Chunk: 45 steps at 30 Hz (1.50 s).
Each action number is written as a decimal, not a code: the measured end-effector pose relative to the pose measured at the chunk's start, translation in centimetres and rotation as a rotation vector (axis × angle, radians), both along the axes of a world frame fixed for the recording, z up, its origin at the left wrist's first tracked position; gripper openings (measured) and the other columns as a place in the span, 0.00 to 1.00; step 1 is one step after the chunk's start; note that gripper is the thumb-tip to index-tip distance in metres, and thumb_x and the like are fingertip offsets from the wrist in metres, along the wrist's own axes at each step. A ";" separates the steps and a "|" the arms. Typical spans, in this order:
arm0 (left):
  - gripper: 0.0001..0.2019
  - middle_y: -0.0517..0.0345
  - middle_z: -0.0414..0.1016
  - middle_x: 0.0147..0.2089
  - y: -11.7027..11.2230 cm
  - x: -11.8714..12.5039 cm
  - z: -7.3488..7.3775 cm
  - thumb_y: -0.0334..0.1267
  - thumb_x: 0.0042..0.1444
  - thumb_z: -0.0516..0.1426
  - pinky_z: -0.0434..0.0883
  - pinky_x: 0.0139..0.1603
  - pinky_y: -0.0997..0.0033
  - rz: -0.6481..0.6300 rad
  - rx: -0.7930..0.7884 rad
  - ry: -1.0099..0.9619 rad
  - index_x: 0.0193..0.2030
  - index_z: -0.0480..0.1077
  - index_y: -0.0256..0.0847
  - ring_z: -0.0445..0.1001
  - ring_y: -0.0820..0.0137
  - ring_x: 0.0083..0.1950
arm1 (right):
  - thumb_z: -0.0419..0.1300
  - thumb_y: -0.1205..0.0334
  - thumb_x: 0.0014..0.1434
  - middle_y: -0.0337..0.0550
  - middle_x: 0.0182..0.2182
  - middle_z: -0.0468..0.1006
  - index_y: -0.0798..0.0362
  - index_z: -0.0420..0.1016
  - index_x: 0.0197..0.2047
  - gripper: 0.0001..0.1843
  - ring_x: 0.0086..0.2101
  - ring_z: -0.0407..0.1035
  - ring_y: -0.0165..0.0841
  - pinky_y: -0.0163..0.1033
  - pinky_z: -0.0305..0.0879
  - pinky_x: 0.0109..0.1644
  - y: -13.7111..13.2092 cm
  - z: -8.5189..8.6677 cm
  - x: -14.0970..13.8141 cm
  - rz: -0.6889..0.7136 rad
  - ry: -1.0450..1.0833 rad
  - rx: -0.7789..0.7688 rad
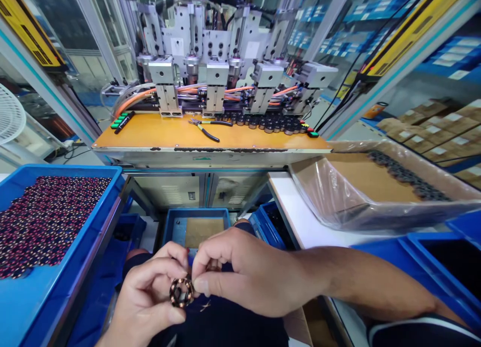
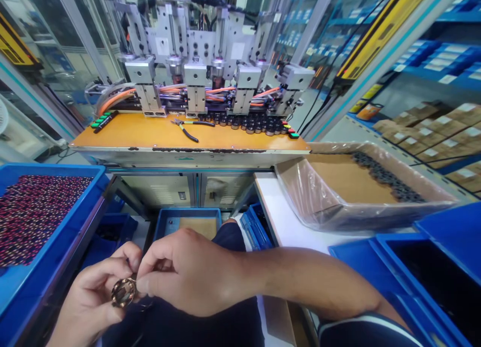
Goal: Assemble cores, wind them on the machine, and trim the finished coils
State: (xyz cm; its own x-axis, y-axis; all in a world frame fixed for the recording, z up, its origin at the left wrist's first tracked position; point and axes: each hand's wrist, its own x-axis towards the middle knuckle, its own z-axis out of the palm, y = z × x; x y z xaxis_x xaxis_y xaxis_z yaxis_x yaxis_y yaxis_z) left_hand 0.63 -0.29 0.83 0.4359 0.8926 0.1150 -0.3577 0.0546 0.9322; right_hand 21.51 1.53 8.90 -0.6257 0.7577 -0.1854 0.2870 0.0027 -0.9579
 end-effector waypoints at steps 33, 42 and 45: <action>0.12 0.57 0.73 0.42 -0.1 0.5 -0.3 0.34 0.50 0.69 0.72 0.36 0.79 0.030 0.114 0.002 0.42 0.81 0.52 0.73 0.75 0.37 | 0.56 0.66 0.69 0.43 0.27 0.77 0.60 0.73 0.36 0.09 0.30 0.72 0.27 0.31 0.70 0.37 -0.3 -5.3 -1.2 -0.223 0.320 1.205; 0.17 0.61 0.76 0.28 -1.3 0.7 1.1 0.47 0.45 0.71 0.69 0.33 0.77 0.060 -0.224 0.147 0.38 0.77 0.41 0.72 0.74 0.30 | 0.54 0.66 0.69 0.42 0.27 0.76 0.57 0.72 0.35 0.10 0.29 0.71 0.27 0.31 0.71 0.36 -1.0 -6.1 -1.1 -0.319 0.280 1.178; 0.10 0.61 0.77 0.27 -1.5 0.7 0.9 0.43 0.54 0.67 0.69 0.32 0.77 0.076 -0.216 0.123 0.40 0.76 0.42 0.73 0.74 0.28 | 0.55 0.67 0.68 0.42 0.27 0.76 0.57 0.72 0.35 0.09 0.28 0.71 0.27 0.32 0.70 0.35 -1.0 -6.0 -0.9 -0.328 0.233 1.167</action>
State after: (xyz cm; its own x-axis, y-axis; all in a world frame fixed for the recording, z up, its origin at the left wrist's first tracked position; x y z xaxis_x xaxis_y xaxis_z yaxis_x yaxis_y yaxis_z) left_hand 1.33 -1.80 1.75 0.3654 0.9215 -0.1314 -0.2527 0.2340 0.9388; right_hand 20.57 0.50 2.90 -0.3024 0.5218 0.7977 0.2581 0.8504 -0.4584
